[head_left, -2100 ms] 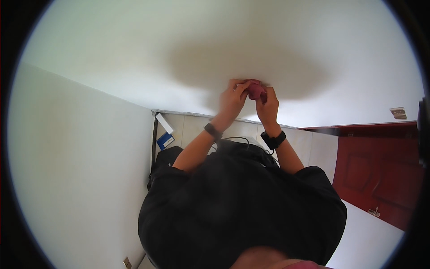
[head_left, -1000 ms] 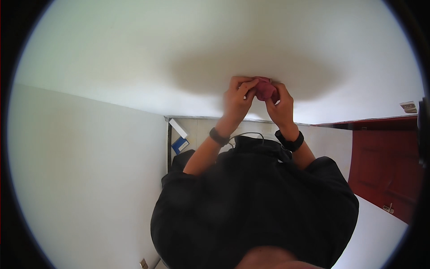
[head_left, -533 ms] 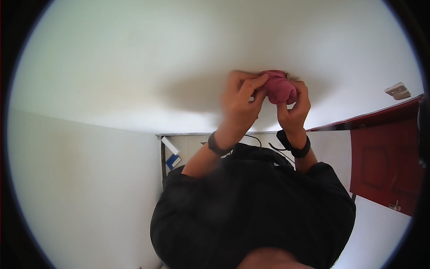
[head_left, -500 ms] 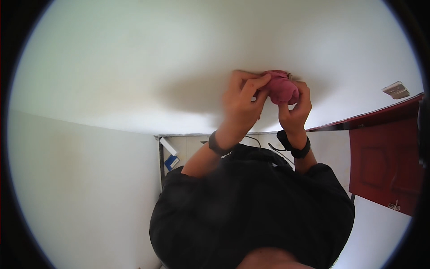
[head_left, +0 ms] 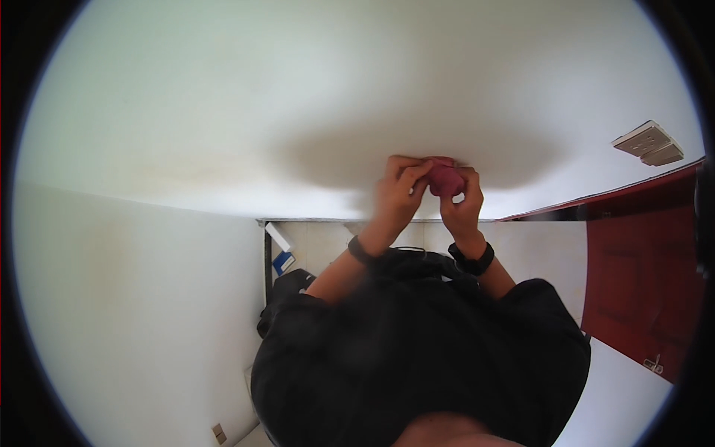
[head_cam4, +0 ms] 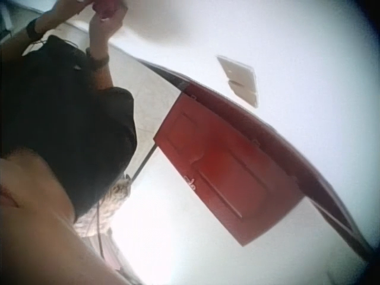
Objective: The person wipes down a wall, a chair, and the floor with a cloth.
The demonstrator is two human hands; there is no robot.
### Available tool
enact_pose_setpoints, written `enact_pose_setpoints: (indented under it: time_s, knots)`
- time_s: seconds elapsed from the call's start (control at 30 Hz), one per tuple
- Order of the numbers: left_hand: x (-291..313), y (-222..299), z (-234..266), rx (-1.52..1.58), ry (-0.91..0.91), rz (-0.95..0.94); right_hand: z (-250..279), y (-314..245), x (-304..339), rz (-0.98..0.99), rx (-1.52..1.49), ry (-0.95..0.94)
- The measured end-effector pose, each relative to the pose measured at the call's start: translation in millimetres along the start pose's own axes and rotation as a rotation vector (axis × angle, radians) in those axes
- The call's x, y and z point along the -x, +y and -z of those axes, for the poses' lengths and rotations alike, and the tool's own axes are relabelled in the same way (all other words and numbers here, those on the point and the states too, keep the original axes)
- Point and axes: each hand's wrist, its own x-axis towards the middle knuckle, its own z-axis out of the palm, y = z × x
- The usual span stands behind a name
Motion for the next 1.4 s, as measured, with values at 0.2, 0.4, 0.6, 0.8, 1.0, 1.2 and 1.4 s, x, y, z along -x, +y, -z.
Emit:
enact_pose_setpoints:
  time_s: [0.2, 0.4, 0.6, 0.8, 1.0, 1.2, 1.4]
  knots:
    - [-5.8, 2.4, 34.6, 0.029, 0.140, 0.047, -18.1, -23.0, -14.4, 0.099, -0.075, -0.021]
    - [-46.8, 39.2, 39.4, 0.210, 0.175, 0.034, 17.5, -57.2, -49.3, 0.272, -0.096, 0.003]
    - [-65.3, 73.2, -5.8, 0.209, 0.159, -0.140, 62.2, -28.8, -51.9, 0.238, -0.078, 0.147]
    - [-30.8, 59.3, -35.1, 0.089, 0.018, -0.075, 66.0, 18.5, -20.3, 0.043, -0.136, 0.071]
    - [6.7, 20.1, -23.5, 0.052, 0.028, 0.030, 26.8, 23.1, -0.2, -0.036, -0.068, -0.035]
    - [22.6, -0.7, 13.9, -0.019, 0.146, 0.234, -4.1, -11.9, -13.9, 0.114, -0.045, -0.185]
    - [-18.3, 21.1, 19.4, -0.050, 0.408, -0.048, 12.7, -42.9, -40.5, 0.211, 0.007, -0.139]
